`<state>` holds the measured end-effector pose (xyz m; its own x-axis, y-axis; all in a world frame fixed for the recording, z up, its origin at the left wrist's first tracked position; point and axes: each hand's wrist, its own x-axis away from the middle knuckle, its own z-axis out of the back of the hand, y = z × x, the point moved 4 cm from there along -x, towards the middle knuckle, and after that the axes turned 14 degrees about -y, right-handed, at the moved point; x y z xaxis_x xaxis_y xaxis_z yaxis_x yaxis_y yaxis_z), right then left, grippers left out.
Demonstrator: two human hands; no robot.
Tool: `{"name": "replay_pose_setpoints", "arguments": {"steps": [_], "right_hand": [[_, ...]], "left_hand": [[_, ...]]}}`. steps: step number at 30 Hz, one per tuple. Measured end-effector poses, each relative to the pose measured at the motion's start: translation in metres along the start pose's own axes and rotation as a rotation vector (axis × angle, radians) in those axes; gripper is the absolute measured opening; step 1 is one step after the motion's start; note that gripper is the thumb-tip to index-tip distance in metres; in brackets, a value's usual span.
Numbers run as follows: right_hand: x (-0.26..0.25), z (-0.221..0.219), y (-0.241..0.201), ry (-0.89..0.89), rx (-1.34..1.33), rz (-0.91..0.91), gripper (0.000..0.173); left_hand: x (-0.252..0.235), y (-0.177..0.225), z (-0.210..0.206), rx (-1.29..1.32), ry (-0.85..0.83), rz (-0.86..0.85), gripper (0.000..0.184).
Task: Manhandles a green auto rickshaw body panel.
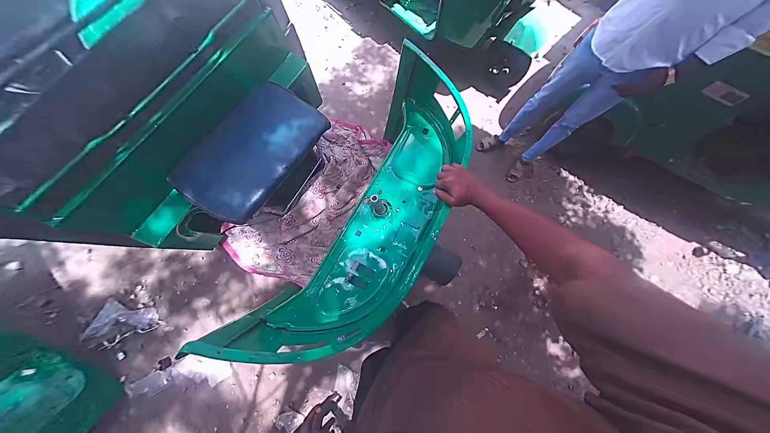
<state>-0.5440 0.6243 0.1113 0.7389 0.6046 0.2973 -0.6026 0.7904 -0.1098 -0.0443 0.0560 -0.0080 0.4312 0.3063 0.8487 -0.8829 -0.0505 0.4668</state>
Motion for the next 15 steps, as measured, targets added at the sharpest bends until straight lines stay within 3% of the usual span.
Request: {"name": "replay_pose_setpoints", "arguments": {"steps": [6,11,15], "right_hand": [[0.019,-0.012,0.000,-0.029,-0.019,-0.034,0.054],[0.024,-0.014,-0.006,0.004,-0.033,-0.074,0.051],[0.020,-0.006,0.002,-0.018,-0.044,-0.108,0.050]], "left_hand": [[-0.024,-0.065,-0.143,-0.273,-0.247,0.094,0.037],[-0.020,-0.088,-0.287,-0.555,-0.444,0.010,0.038],[0.015,-0.107,-0.388,-0.447,-0.496,0.041,0.037]]}}
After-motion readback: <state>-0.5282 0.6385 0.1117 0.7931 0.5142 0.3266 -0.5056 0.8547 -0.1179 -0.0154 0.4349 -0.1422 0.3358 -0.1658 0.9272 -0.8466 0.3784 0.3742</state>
